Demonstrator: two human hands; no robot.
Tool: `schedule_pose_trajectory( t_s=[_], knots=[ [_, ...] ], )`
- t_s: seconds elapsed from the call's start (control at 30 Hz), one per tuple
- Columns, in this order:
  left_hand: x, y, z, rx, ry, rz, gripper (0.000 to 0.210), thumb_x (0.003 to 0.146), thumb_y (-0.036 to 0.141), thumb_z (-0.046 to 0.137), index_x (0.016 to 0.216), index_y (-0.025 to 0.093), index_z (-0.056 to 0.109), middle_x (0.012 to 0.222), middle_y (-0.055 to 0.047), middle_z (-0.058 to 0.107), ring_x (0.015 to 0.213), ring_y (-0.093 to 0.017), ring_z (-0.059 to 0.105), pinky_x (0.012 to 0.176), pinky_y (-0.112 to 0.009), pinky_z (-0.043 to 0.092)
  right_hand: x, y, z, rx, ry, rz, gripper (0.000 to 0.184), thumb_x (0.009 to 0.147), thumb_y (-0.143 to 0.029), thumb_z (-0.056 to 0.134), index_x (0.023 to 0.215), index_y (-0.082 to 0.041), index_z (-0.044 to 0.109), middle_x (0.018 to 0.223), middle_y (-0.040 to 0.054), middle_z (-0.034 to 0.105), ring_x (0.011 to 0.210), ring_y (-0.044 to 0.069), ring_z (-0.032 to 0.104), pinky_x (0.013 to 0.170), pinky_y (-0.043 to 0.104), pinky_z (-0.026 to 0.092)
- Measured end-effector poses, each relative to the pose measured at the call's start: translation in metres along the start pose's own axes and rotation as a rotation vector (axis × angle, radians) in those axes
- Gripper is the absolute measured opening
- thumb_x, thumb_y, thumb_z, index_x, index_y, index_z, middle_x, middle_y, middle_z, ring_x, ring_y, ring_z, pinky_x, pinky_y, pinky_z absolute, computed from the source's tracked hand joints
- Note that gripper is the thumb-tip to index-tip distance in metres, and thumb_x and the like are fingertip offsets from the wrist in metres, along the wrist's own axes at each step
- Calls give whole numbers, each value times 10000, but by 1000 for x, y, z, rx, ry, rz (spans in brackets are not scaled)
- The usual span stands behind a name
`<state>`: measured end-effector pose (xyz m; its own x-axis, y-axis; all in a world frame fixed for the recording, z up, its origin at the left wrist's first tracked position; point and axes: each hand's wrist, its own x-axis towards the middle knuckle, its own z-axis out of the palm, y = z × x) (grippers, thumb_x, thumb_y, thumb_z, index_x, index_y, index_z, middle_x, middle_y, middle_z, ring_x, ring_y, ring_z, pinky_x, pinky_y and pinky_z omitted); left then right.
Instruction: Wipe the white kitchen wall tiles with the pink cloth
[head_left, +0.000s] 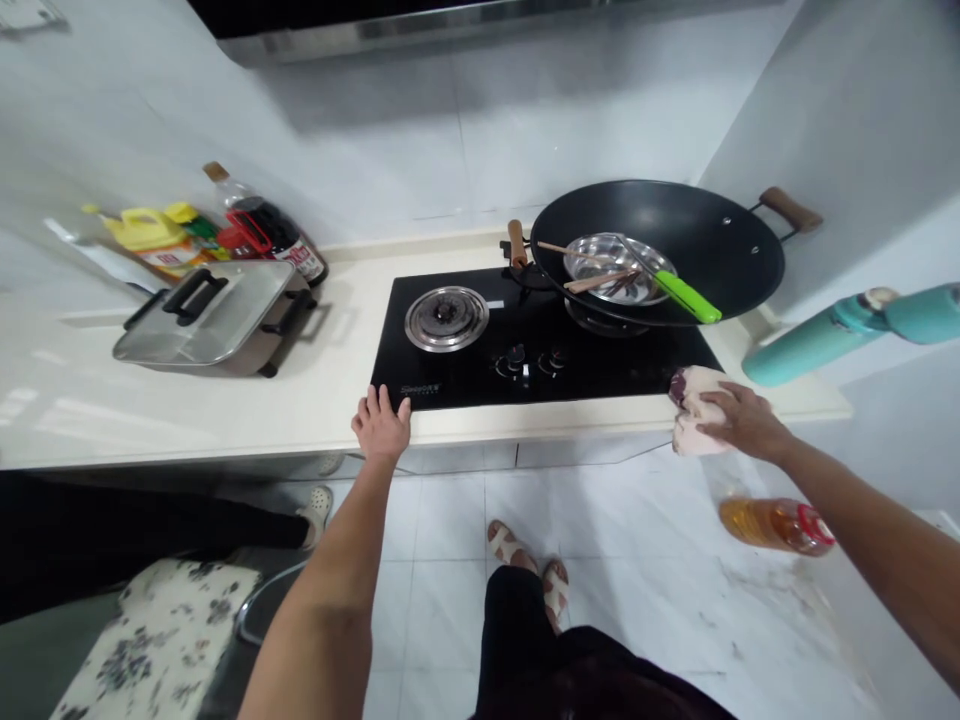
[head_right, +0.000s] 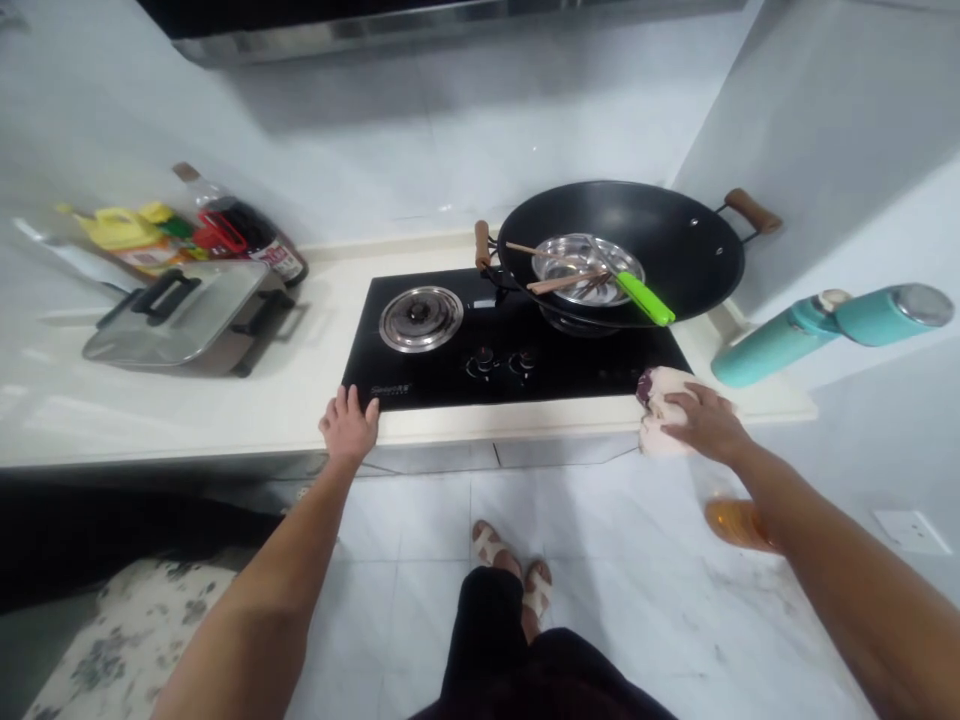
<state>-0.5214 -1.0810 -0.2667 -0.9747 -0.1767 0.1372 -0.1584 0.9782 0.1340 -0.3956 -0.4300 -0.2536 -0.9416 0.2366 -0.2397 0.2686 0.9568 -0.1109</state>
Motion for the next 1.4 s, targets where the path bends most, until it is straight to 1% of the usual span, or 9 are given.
schedule_pose_trajectory(
  t_s=[0.17, 0.33, 0.43, 0.67, 0.77, 0.93, 1.03, 1.23, 1.4],
  knots=[
    [-1, 3, -1, -13, 25, -5, 718, 1069, 532, 347, 1634, 89, 356, 1723, -196, 323, 1541, -416, 328, 1224, -630, 326, -12, -17, 2, -56, -9, 13, 587, 972, -443, 668, 1481, -158, 600, 1581, 270, 302, 1406, 364, 371, 1060, 496, 299],
    [-2, 3, 1, -15, 66, -4, 704, 1066, 529, 362, 1626, 103, 381, 1711, -198, 347, 1538, -406, 340, 1225, -621, 323, -32, -85, 6, -96, 22, -37, 545, 860, -384, 768, 1389, -312, 664, 1573, 159, 371, 1311, 400, 406, 1082, 589, 332],
    [-4, 2, 2, -14, 88, -7, 697, 1066, 526, 365, 1618, 102, 398, 1704, -191, 364, 1538, -403, 345, 1229, -611, 321, -39, -154, 15, -49, 26, -183, 514, 869, -360, 728, 1379, -342, 669, 1555, 117, 408, 1311, 376, 392, 1103, 564, 333],
    [-6, -2, -3, -41, 162, -16, 631, 1041, 485, 446, 1546, 115, 525, 1637, -185, 478, 1488, -398, 434, 1191, -586, 377, -46, -363, 39, 77, 5, -517, 550, 794, -286, 796, 1325, -378, 687, 1458, 90, 520, 1246, 349, 447, 1056, 534, 383],
    [-4, -5, -1, -49, 180, -17, 624, 1029, 470, 475, 1531, 105, 542, 1629, -193, 487, 1478, -409, 446, 1179, -595, 386, -46, -419, 47, 131, -3, -605, 535, 767, -295, 830, 1283, -353, 701, 1428, 89, 539, 1224, 336, 467, 1055, 528, 400],
    [-4, -11, 8, -51, 168, -12, 631, 1037, 497, 461, 1554, 141, 524, 1649, -173, 466, 1490, -391, 436, 1189, -577, 378, -47, -429, 49, 271, -20, -663, 550, 752, -306, 814, 1283, -393, 703, 1454, 5, 538, 1291, 282, 471, 1138, 451, 386],
    [-6, -12, 10, -67, 165, -16, 624, 1037, 494, 461, 1552, 150, 532, 1648, -170, 469, 1488, -387, 441, 1194, -576, 371, -39, -425, 42, 334, 32, -530, 576, 802, -282, 712, 1370, -359, 659, 1465, 23, 525, 1298, 262, 489, 1137, 390, 417],
    [-9, -14, 12, -120, 163, -19, 614, 1045, 491, 441, 1549, 155, 540, 1648, -166, 469, 1506, -390, 430, 1199, -578, 365, 2, -454, 33, 319, 164, -181, 731, 940, -425, 610, 1609, -219, 401, 1687, 165, 259, 1484, 427, 323, 1222, 601, 308],
    [-11, -18, 18, -173, 148, -11, 615, 1042, 485, 443, 1552, 154, 536, 1669, -164, 439, 1535, -410, 393, 1213, -597, 344, 9, -479, 39, 264, 150, -155, 624, 979, -387, 590, 1576, -252, 472, 1700, 168, 264, 1494, 467, 326, 1189, 646, 301]
  ],
)
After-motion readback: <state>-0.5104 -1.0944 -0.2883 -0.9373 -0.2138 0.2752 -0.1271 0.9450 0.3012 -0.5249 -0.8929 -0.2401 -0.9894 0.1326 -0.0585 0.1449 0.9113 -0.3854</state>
